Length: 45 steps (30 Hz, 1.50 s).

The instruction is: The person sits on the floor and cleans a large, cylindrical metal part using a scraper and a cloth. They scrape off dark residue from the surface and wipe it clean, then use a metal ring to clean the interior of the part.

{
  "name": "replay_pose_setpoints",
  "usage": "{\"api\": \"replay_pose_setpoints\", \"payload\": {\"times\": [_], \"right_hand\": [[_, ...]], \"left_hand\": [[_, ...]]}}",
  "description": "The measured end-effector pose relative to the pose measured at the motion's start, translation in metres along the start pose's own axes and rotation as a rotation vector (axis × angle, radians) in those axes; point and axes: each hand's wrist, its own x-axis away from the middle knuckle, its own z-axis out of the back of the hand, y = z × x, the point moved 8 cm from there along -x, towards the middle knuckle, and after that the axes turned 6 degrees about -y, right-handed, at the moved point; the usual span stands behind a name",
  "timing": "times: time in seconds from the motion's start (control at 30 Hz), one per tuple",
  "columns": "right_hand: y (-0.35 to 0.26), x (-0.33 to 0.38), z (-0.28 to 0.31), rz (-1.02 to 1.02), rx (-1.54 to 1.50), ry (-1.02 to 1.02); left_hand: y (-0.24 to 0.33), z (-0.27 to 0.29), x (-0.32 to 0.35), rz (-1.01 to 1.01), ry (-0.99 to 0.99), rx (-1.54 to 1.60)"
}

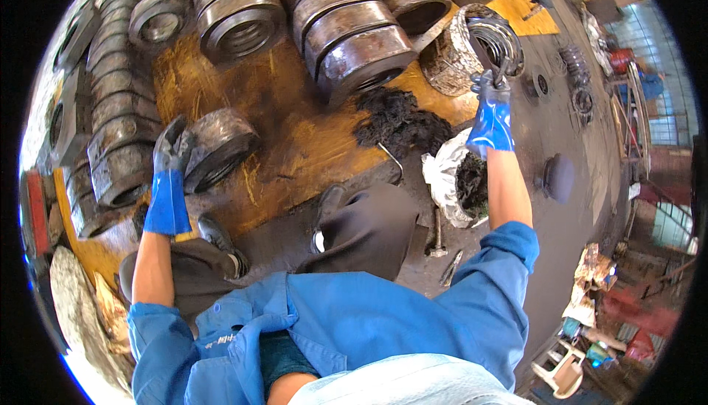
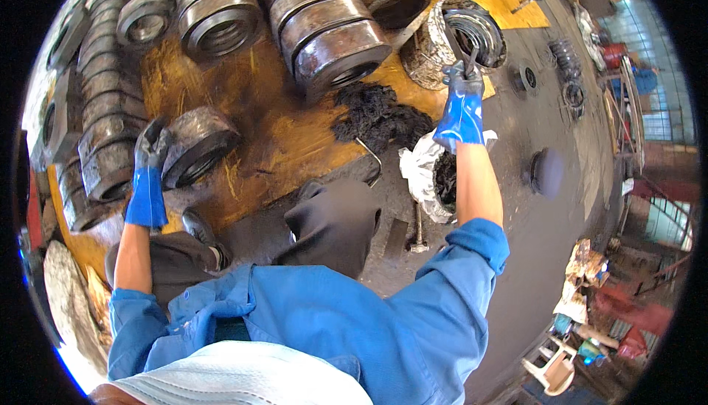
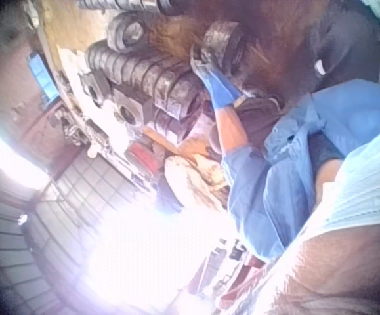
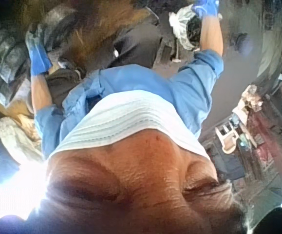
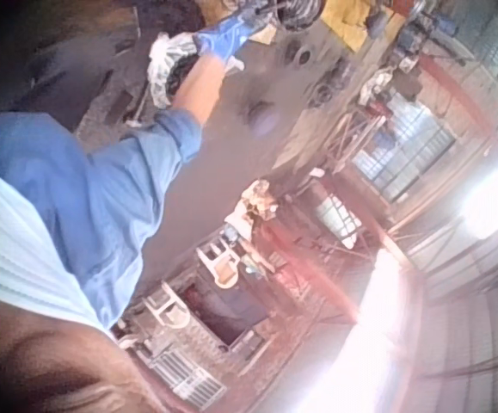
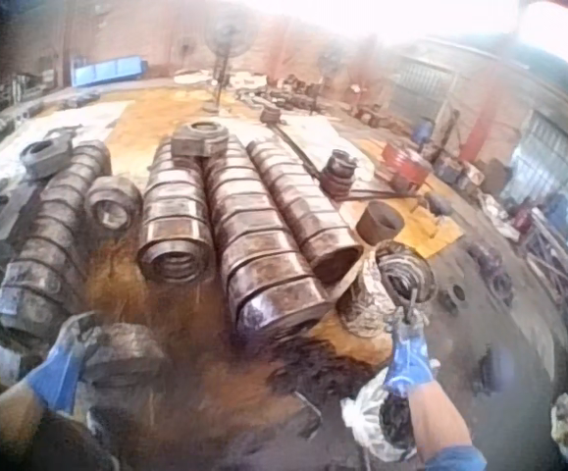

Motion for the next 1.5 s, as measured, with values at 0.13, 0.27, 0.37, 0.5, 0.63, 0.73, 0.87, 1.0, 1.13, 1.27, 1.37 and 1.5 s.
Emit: {"api": "replay_pose_setpoints", "payload": {"times": [0.13, 0.27, 0.37, 0.5, 0.63, 0.73, 0.87, 1.0, 1.13, 1.27, 1.37, 1.5], "right_hand": [[-0.074, 0.075, -0.064, 0.107, -0.111, -0.124], [-0.148, 0.135, -0.138, 0.18, -0.287, -0.333], [-0.199, 0.19, -0.203, 0.168, -0.455, -0.525], [-0.188, 0.235, -0.267, -0.159, -0.575, -0.843], [-0.182, 0.281, -0.307, -0.128, -0.37, -0.887], [-0.159, 0.3, -0.316, -0.127, -0.131, -1.099], [-0.136, 0.347, -0.325, 0.06, -0.019, -1.144], [-0.067, 0.381, -0.359, 0.319, 0.675, -1.116], [-0.056, 0.426, -0.409, 0.466, 1.374, -1.216], [-0.062, 0.446, -0.44, 0.546, 1.103, -1.226], [-0.072, 0.453, -0.44, 0.609, 0.812, -1.198], [-0.08, 0.459, -0.441, 0.682, 0.609, -1.19]], "left_hand": [[0.009, 0.003, -0.007, 0.004, -0.016, -0.222], [0.029, 0.016, 0.007, 0.013, 0.021, -0.218], [-0.019, 0.036, 0.005, -0.016, 0.138, -0.151], [0.023, 0.052, 0.011, -0.027, 0.197, -0.123], [0.009, 0.064, 0.022, 0.025, 0.218, -0.089], [-0.002, 0.076, 0.031, 0.018, 0.252, -0.075], [0.008, 0.083, 0.038, 0.089, 0.263, 0.241], [0.016, 0.09, 0.038, -0.042, 0.306, 0.335], [-0.006, 0.07, 0.033, 0.331, 0.064, -0.208], [-0.03, 0.058, 0.037, 0.269, 0.05, -0.264], [-0.041, 0.048, 0.03, 0.359, -0.036, -0.383], [-0.033, 0.045, 0.037, 0.227, 0.078, -0.392]]}}
